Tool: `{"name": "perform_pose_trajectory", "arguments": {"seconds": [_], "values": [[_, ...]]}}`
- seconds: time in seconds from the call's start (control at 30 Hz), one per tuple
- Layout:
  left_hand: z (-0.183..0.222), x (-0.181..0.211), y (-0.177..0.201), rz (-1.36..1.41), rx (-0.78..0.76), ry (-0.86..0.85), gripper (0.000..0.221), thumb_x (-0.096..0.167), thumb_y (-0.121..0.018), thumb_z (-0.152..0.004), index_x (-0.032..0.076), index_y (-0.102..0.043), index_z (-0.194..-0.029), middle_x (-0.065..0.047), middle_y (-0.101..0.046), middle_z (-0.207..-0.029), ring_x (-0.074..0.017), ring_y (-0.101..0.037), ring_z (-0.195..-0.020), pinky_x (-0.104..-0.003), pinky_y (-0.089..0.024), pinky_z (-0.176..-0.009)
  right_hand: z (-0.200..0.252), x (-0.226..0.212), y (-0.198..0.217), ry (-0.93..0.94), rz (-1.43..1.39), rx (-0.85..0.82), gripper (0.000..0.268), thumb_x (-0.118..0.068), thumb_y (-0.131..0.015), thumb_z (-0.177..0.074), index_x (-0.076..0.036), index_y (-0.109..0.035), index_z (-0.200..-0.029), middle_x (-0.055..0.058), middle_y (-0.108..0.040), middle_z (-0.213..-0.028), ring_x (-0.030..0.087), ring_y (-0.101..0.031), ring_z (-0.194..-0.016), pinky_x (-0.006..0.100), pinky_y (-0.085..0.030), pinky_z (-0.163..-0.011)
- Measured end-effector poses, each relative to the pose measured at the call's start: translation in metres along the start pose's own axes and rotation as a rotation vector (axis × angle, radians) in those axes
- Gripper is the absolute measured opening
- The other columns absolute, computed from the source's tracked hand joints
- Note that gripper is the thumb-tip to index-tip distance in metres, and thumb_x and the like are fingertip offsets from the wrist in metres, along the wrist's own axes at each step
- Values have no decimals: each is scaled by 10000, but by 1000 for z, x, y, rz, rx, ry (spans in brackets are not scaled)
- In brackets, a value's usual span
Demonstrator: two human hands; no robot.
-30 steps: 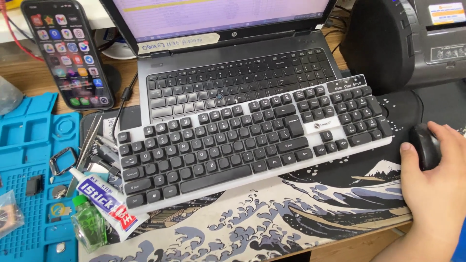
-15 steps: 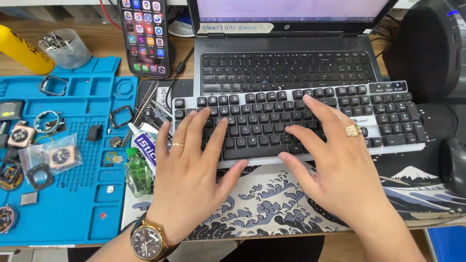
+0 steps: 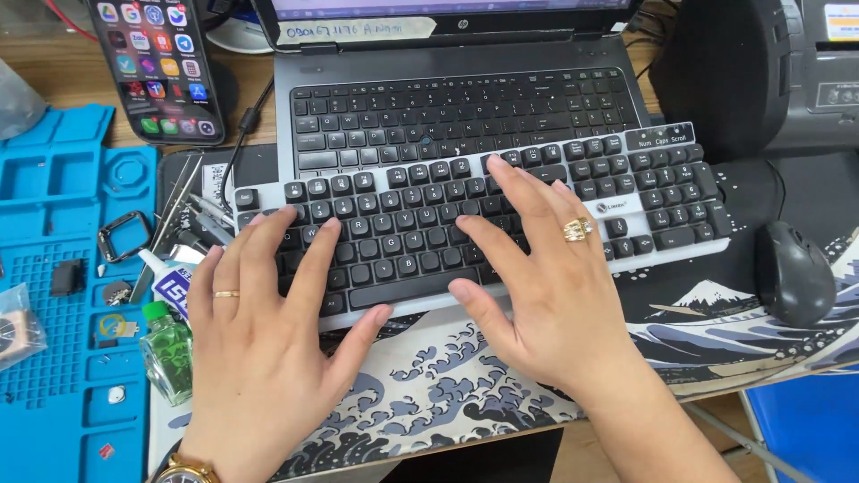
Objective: Repairing a smartwatch using precision tools followed by data entry on a laptop.
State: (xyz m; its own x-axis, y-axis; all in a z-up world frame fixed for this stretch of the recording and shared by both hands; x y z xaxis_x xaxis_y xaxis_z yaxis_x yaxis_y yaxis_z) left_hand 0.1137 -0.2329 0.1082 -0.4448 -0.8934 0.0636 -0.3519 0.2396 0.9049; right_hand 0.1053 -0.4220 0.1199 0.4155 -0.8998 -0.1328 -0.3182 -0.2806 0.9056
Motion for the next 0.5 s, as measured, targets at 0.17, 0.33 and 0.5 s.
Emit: {"name": "perform_pose_trajectory", "arguments": {"seconds": [0.17, 0.33, 0.5], "values": [[0, 1, -1, 7, -10, 3, 693, 617, -606, -913, 145, -571, -1419, -196, -506, -1462, -390, -514, -1331, -541, -397, -1104, 3, 15, 2, -80, 40, 39, 554, -485, -432, -1046, -58, -616, -1348, 211, -433, -1565, 428, -501, -1411, 641, -360, -1161], [1, 1, -2, -8, -18, 22, 681, 612, -589, -919, 153, -559, -1422, -184, -487, -1460, -381, -508, -1295, -548, -419, -1075, 5, 39, -1, -253, -11, -90, 651, -541, -393, -1032, -108, -481, -1510, 206, -359, -1611, 459, -406, -1414, 662, -362, -1057], [5, 3, -1, -59, 28, 31, 679, 638, -604, -922, 163, -609, -1408, -157, -533, -1370, -375, -537, -1165, -525, -451, -985, 4, 35, 2, -204, -20, -64, 638, -518, -383, -1049, -81, -486, -1503, 222, -366, -1603, 443, -433, -1428, 640, -387, -1087]]}}
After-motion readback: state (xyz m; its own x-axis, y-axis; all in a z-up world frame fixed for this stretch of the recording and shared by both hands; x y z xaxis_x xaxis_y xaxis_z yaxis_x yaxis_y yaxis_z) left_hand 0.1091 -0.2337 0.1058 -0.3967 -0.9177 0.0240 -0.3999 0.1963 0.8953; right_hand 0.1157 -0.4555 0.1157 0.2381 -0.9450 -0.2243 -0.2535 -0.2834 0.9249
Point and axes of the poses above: each hand's wrist, its own z-axis away from the middle knuckle, its own y-axis out of the back of the hand, x = y × z, the point moved 8 cm from there along -z, towards the middle knuckle
